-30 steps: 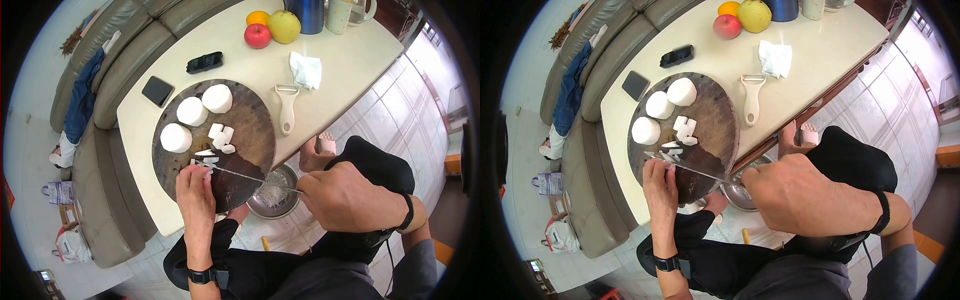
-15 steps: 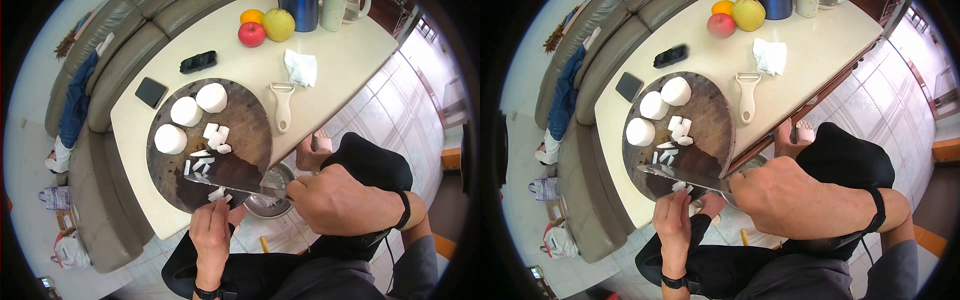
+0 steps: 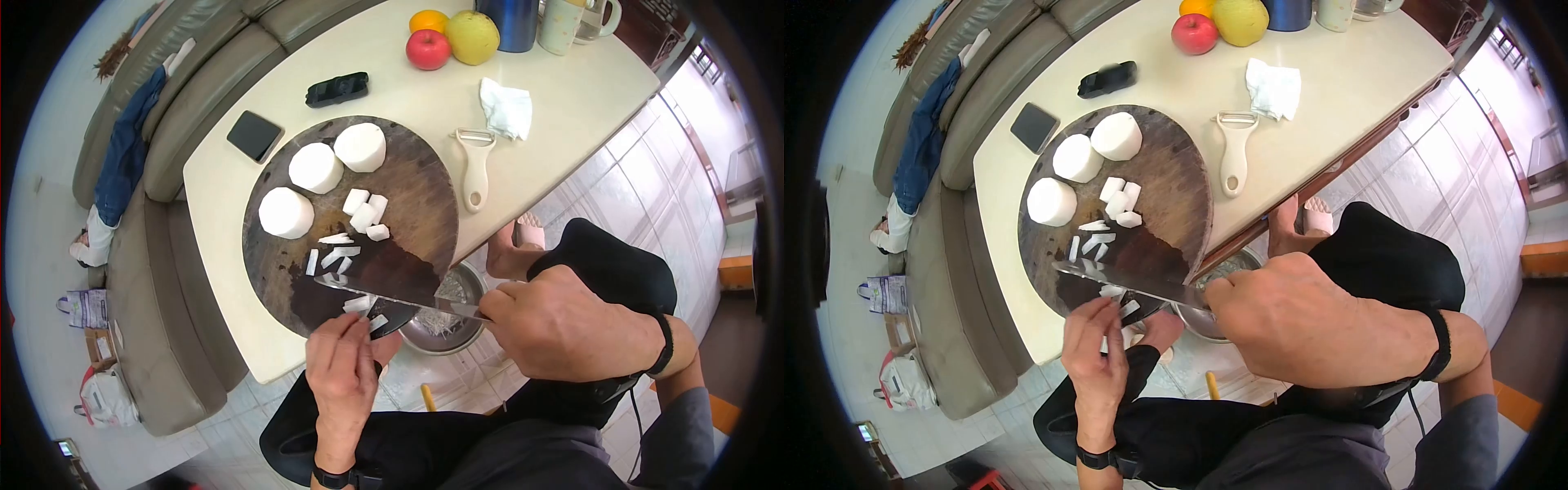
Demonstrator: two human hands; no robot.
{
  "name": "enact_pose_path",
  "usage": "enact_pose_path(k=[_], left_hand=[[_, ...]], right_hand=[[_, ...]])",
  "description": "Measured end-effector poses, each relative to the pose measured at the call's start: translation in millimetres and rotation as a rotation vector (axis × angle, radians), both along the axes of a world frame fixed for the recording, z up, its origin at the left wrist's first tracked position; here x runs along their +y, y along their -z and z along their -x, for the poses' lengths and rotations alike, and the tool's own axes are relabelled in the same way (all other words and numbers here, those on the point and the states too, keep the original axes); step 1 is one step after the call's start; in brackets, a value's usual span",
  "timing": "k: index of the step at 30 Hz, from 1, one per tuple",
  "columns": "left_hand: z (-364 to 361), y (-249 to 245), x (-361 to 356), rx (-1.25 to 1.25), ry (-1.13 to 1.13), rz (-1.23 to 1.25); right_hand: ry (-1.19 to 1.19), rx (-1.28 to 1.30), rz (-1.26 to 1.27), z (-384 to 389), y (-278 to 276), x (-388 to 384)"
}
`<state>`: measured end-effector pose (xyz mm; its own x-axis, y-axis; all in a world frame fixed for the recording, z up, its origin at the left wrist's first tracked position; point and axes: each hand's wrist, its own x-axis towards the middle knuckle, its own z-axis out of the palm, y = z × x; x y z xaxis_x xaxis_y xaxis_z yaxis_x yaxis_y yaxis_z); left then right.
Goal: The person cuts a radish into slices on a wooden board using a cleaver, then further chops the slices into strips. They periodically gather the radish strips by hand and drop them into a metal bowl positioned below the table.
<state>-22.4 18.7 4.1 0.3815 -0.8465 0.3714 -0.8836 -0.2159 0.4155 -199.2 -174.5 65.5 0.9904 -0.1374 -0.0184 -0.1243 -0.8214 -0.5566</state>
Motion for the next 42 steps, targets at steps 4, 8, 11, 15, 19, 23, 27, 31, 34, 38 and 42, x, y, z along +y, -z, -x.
enact_pose_path(k=[4, 8, 11, 15, 19, 23, 27, 31, 34, 38, 42], left_hand=[[-12, 1, -7, 0.071, -0.112, 0.032], [-19, 0, -17, -0.008, -0.111, -0.039], [-20, 3, -18, -0.006, -0.122, -0.044], [-22, 7, -17, 0.055, -0.149, 0.006], [-27, 9, -18, -0.017, -0.178, 0.033], [-26, 7, -19, -0.154, -0.165, 0.059], [-21, 7, -12, -0.131, -0.108, 0.029], [-19, 8, -6, -0.164, -0.134, 0.007], [-23, 5, -2, -0.139, -0.165, -0.019], [-16, -2, 3, -0.132, -0.135, -0.085], [-8, -2, 1, -0.027, -0.189, -0.047]], right_hand=[[-0.001, 0.018, 0.005, 0, -2, -1], [-0.004, 0.013, 0.003, 0, -2, 0], [-0.005, 0.011, -0.006, 1, -2, -1], [0.013, -0.008, -0.01, 3, 0, -2], [0.011, -0.011, -0.008, 4, -1, -3], [0.004, -0.015, 0.006, 5, 0, -3], [0.003, -0.011, 0.011, 6, 0, -6], [0.004, -0.012, 0.01, 6, -1, -7], [0.005, -0.028, 0.004, 7, 0, -6], [0.007, -0.008, 0.009, 7, 0, -8], [0.011, -0.012, -0.003, 6, 0, -9]])
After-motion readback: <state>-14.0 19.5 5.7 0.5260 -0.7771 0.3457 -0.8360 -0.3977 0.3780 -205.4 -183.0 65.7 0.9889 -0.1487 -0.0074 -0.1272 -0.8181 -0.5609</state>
